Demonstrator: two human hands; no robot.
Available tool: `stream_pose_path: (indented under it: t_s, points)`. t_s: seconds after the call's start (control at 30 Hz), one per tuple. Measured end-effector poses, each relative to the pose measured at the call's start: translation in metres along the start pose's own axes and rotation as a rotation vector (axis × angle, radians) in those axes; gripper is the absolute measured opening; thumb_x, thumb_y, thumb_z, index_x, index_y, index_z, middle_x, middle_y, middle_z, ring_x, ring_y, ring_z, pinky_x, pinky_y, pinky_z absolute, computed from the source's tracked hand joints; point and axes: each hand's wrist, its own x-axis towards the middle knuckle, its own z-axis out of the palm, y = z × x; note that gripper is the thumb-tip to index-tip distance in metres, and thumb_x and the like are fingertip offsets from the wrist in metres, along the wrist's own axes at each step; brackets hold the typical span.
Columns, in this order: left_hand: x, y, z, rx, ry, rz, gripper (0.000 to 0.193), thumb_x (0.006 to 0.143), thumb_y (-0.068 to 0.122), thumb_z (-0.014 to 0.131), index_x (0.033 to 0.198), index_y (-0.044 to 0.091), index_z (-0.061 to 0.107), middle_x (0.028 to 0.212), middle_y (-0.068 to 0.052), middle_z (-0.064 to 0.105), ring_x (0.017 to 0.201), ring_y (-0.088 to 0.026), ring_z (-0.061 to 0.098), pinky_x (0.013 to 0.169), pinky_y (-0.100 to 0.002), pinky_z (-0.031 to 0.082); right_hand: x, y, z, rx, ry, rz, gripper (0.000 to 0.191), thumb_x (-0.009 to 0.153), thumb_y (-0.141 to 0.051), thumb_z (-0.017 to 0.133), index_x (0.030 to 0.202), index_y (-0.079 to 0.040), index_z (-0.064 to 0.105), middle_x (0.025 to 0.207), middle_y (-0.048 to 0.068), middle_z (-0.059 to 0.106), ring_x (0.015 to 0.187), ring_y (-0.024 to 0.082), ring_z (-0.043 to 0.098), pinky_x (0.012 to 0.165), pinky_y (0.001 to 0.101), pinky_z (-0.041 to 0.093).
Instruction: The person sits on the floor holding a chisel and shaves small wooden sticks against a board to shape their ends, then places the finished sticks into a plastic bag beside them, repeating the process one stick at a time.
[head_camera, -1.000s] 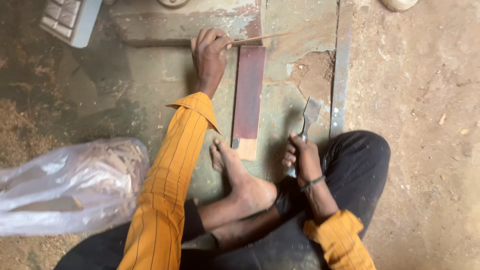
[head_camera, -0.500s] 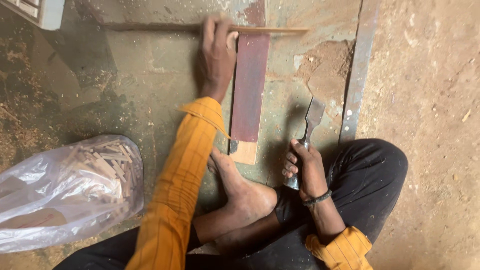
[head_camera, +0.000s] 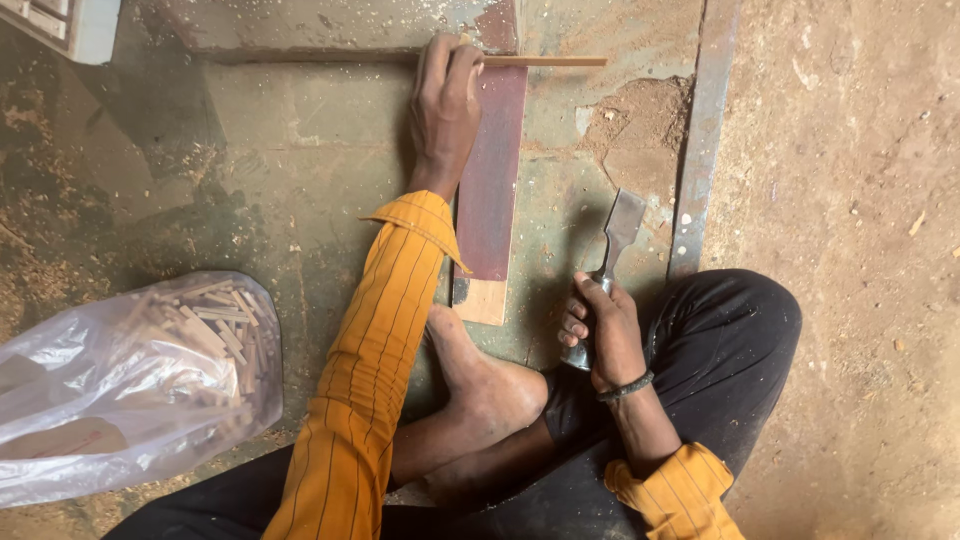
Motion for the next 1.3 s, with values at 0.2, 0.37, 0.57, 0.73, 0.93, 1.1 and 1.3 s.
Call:
stream_pose_path:
  t_s: [0.2,0.37,0.57,0.73,0.93,1.1,1.3]
  points:
    - [-0.023,0.012,-0.007,-0.114,0.044,-0.231,0.027,0.097,-0.006,0.06,0.116,0.009,0.07,0.12,-0.012,0.062,0.108,-0.025,0.068,0.087,-0.03,0.064,0.002,0.006,-0.003,-0.009,-0.043,0.003,0.016,0.102,-0.017,0.057,0.093,-0.01,0.046,0.068,-0.001,0.045,0.049,0.007,0.042,0.043,0.0247,0.038]
    - [-0.033,0.034,-0.02,-0.344,-0.082,-0.559,0.032,0.098,-0.008,0.054,0.127,0.006,0.059,0.115,-0.01,0.07,0.1,-0.022,0.074,0.071,-0.03,0.061,-0.003,0.003,0.004,-0.147,-0.108,-0.199,0.012,0.099,-0.013,0.056,0.11,-0.01,0.051,0.074,0.0,0.05,0.054,0.009,0.048,0.046,0.025,0.043]
    - [-0.016,0.046,-0.024,-0.282,-0.051,-0.423,0.022,0.081,-0.01,0.071,0.099,0.003,0.067,0.098,-0.01,0.072,0.085,-0.021,0.077,0.069,-0.028,0.065,-0.014,-0.003,0.015,-0.532,-0.023,-0.42,0.042,0.107,-0.026,0.047,0.147,-0.011,0.049,0.076,0.0,0.055,0.056,0.008,0.05,0.047,0.0226,0.043]
    - [-0.006,0.051,-0.015,-0.073,-0.014,-0.358,0.017,0.076,-0.003,0.082,0.087,0.003,0.071,0.084,-0.008,0.073,0.077,-0.021,0.068,0.064,-0.038,0.054,-0.01,0.003,0.014,-0.443,0.032,-0.297,0.041,0.106,-0.023,0.05,0.145,-0.01,0.05,0.073,0.0,0.052,0.052,0.008,0.046,0.042,0.0232,0.037]
    - [0.0,0.051,0.003,-0.163,0.002,-0.495,0.012,0.08,0.002,0.083,0.085,0.002,0.072,0.09,-0.013,0.068,0.069,-0.018,0.07,0.057,-0.027,0.058,-0.008,0.005,0.012,-0.586,0.028,-0.554,0.053,0.1,-0.017,0.059,0.148,-0.009,0.038,0.086,0.003,0.062,0.059,0.01,0.056,0.05,0.025,0.047]
    - [-0.001,0.048,0.001,-0.23,-0.025,-0.572,0.012,0.08,0.002,0.082,0.088,0.004,0.073,0.089,-0.009,0.072,0.073,-0.015,0.074,0.061,-0.027,0.058,-0.01,0.004,0.015,-1.088,0.224,-0.595,0.065,0.103,-0.026,0.059,0.162,-0.016,0.035,0.078,0.014,0.069,0.066,0.018,0.068,0.064,0.0346,0.055]
    - [0.003,0.036,-0.023,-0.377,-0.038,-0.567,0.007,0.091,0.014,0.077,0.091,0.007,0.074,0.09,-0.007,0.079,0.08,-0.017,0.078,0.072,-0.032,0.061,-0.009,0.005,0.03,-1.206,0.116,-0.721,0.065,0.104,-0.027,0.056,0.163,-0.017,0.03,0.09,0.02,0.072,0.072,0.031,0.073,0.069,0.044,0.056]
